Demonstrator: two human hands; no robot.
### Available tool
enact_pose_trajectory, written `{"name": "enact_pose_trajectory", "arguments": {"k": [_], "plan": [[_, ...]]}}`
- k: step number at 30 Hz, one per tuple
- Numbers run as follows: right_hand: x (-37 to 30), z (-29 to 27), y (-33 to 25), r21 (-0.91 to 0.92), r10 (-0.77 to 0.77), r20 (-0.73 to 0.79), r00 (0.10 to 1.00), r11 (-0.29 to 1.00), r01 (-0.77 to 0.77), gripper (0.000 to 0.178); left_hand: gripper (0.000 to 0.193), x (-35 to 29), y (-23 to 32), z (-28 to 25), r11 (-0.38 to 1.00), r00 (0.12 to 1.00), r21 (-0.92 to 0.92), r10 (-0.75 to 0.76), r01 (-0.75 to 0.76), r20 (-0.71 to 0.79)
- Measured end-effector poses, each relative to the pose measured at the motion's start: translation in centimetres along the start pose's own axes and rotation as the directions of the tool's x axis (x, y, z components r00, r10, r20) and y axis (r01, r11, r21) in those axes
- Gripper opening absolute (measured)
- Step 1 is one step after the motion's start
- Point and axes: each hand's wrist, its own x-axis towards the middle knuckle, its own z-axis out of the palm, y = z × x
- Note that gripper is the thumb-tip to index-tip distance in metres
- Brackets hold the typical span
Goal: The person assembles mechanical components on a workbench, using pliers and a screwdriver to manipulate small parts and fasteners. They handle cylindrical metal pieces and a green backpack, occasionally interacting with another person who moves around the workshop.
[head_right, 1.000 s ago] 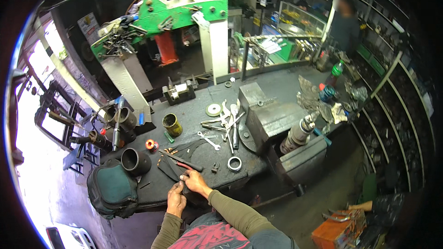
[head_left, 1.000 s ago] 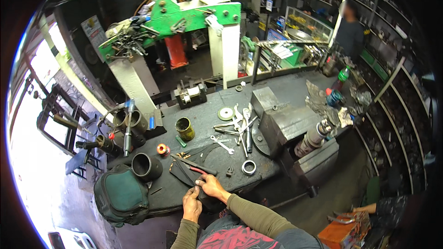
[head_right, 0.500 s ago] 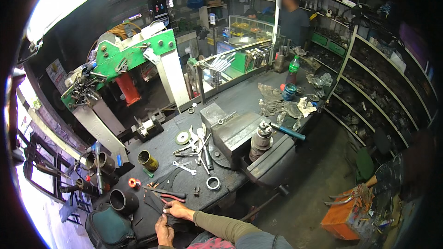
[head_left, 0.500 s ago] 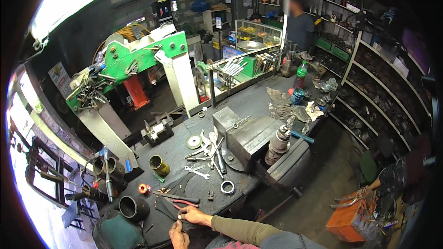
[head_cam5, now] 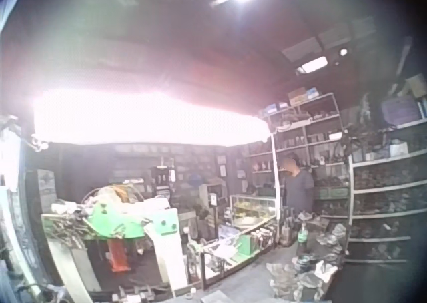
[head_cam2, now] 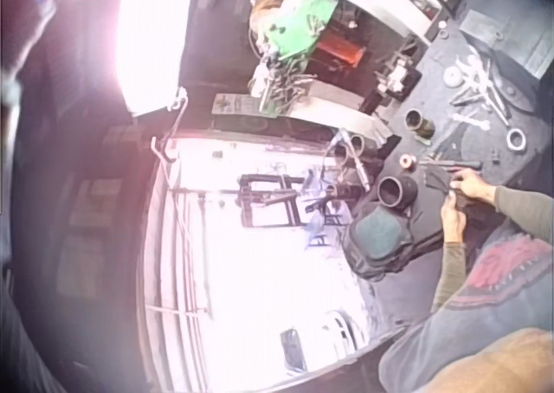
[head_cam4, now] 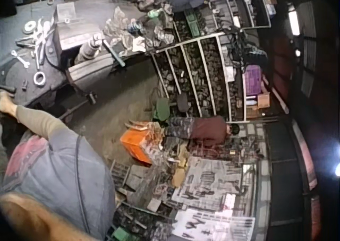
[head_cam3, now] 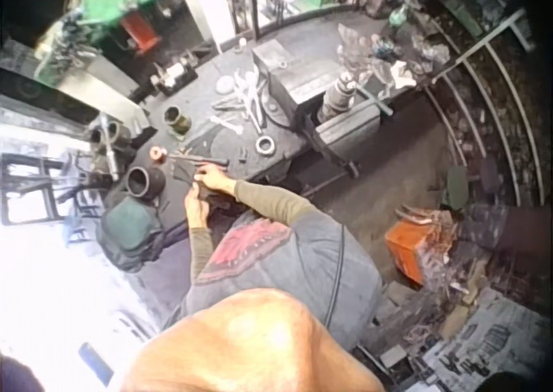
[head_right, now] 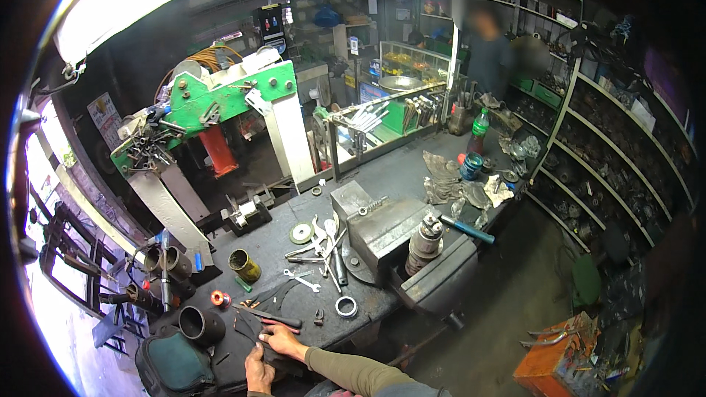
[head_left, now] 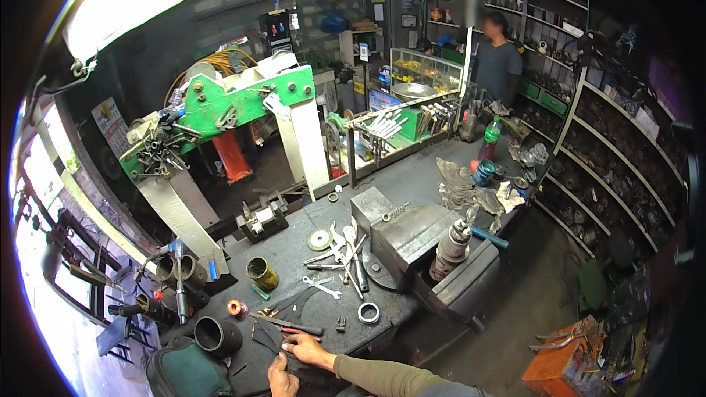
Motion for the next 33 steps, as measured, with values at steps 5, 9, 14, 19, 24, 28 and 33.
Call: {"name": "enact_pose_trajectory", "arguments": {"k": [5, 9, 14, 19, 24, 28, 33], "plan": [[-0.1, -0.2, -0.1, 0.217, 0.205, 0.086, 0.975, 0.951, -0.219, 0.034, 0.029, -0.2, 0.1, 0.6, 0.980, 0.994, -0.163, -0.109, 0.112, 0.024], [-0.7, -1.3, -1.2, 0.295, 0.224, 0.032, 0.974, 0.929, -0.223, 0.034, 0.041, 1.4, -1.0, -1.5, 0.985, 0.972, -0.091, -0.123, 0.144, 0.198], [-3.5, -1.2, -4.0, -0.222, -0.090, 0.064, 0.994, 0.970, 0.102, 0.046, 0.012, 1.7, -0.5, -4.9, 0.996, 0.997, 0.045, 0.074, -0.073, -0.029], [-3.3, -1.2, -2.6, -0.344, -0.154, 0.076, 0.985, 0.923, 0.171, 0.046, 0.008, 1.2, 0.8, -1.5, 0.987, 0.999, 0.156, 0.045, -0.039, -0.031], [-2.0, -2.5, -2.6, -0.258, 0.038, 0.121, 0.992, 0.966, -0.006, 0.037, 0.011, -0.2, 0.6, -1.1, 0.999, 0.998, 0.027, 0.040, -0.038, -0.049], [-3.3, -1.7, -3.8, -0.063, 0.097, 0.013, 0.995, 0.993, -0.096, 0.038, 0.017, 0.3, 0.0, -2.2, 0.984, 0.986, 0.126, 0.139, -0.128, -0.087], [-2.7, -2.4, -1.3, 0.419, 0.185, 0.288, 0.940, 0.858, -0.297, 0.039, 0.017, 0.8, 0.7, 0.9, 0.945, 0.961, 0.248, 0.249, -0.214, -0.118]]}}
